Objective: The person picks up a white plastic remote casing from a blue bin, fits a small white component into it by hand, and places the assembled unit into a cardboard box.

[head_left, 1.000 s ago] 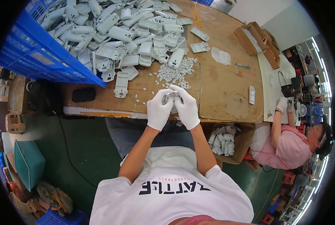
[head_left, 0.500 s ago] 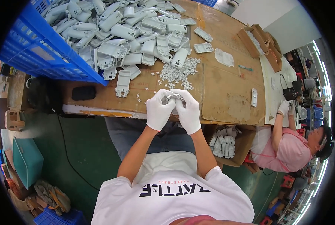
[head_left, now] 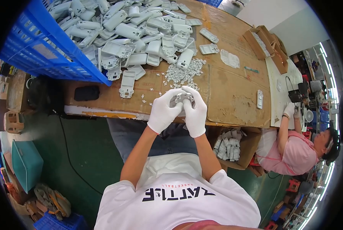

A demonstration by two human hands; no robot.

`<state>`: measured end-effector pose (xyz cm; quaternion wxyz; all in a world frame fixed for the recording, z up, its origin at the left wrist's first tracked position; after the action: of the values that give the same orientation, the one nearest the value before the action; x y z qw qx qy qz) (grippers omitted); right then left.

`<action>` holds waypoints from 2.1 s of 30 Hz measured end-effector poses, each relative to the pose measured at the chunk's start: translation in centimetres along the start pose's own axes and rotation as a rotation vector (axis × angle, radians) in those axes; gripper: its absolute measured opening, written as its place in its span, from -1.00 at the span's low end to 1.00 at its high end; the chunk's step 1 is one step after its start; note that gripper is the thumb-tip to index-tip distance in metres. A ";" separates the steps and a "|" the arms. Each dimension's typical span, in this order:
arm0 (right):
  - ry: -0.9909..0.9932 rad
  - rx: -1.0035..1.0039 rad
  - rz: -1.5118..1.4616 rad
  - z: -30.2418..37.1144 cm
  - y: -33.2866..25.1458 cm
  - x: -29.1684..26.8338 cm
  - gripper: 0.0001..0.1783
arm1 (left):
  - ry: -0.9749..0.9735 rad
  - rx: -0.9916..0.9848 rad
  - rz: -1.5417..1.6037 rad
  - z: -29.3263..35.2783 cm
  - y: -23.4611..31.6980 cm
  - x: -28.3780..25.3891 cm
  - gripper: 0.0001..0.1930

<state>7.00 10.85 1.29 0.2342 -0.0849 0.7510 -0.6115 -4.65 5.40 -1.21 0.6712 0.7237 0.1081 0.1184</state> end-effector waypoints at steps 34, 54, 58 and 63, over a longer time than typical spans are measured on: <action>-0.155 0.159 -0.270 -1.6 1.4 -2.1 -0.50 | -0.008 0.093 -0.373 -0.2 2.9 2.6 -0.53; 0.328 -0.220 1.221 -1.3 4.4 -15.5 -0.87 | 0.022 0.201 -0.508 -1.1 5.5 2.1 -0.50; 0.382 -0.294 1.567 -2.7 6.5 -28.4 -0.56 | 0.387 0.211 -1.009 -0.6 5.5 -7.5 -0.53; 0.363 0.040 1.535 -2.8 11.2 -35.2 -0.80 | 0.480 0.159 -1.273 0.0 3.3 -12.3 -0.51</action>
<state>38.38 30.55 -0.33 0.4664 0.5627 0.6148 -0.2966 -16.32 1.27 1.71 0.5122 0.5200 0.6668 -0.1503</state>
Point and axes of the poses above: each hand's wrist, its own z-axis away from the middle knuckle, its own x-axis out of the palm, y = z × x, the point moved 7 cm from there along -z, towards the middle knuckle, and after that the axes turned 5 degrees about -y, right-handed, at the moved point
